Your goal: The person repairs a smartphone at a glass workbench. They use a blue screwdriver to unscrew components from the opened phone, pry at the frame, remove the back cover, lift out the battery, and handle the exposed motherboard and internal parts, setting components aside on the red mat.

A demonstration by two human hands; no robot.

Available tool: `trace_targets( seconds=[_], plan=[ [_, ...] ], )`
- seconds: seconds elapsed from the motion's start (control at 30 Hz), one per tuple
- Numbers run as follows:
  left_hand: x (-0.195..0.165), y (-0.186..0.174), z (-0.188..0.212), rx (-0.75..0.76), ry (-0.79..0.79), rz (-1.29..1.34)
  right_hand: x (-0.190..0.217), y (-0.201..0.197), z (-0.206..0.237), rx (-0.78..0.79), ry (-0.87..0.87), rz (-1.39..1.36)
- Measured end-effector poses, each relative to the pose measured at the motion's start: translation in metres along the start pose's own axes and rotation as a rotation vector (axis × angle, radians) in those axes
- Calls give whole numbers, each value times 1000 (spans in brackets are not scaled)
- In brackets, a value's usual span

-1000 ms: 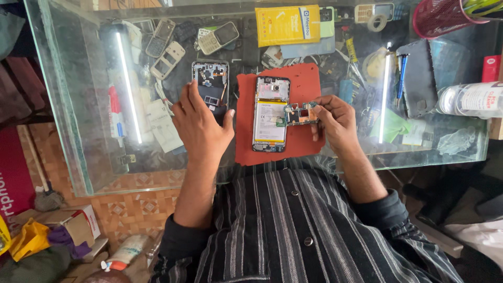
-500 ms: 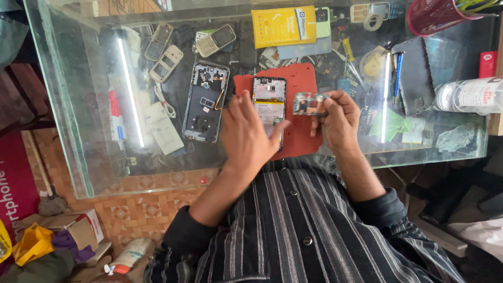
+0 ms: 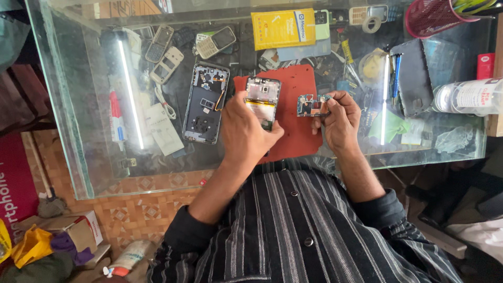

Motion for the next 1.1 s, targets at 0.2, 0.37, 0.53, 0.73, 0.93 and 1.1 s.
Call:
trace_targets(
  seconds=[0.2,0.37,0.53,0.73,0.93,1.1],
  plan=[
    [15,-22,-3,-70,-24,28,0,1,-1,4,13,1],
    [43,-58,-16,-180,-66,-70,0,1,-1,2,24,11],
    [75,-60,-32,-65,-119,-150,-2,0,-2,-18,41,40],
    [77,-53,-37,-69,-50,-225,-2,2,-2,-14,25,60],
    [76,-57,-31,-97,-11,-197,-3,5,0,-8,21,61],
    [83,-50,-28,-79,-89,-236,-2,12,0,-18,43,79]
  ],
)
Point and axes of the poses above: each hand's wrist, its own z-axis away from the middle knuckle, its own y-axis out of the palm, x = y × z, the point moved 7 cm from there along -z, towards the middle knuckle, and after that the axes turned 10 degrees about -y, right-handed, at the moved point
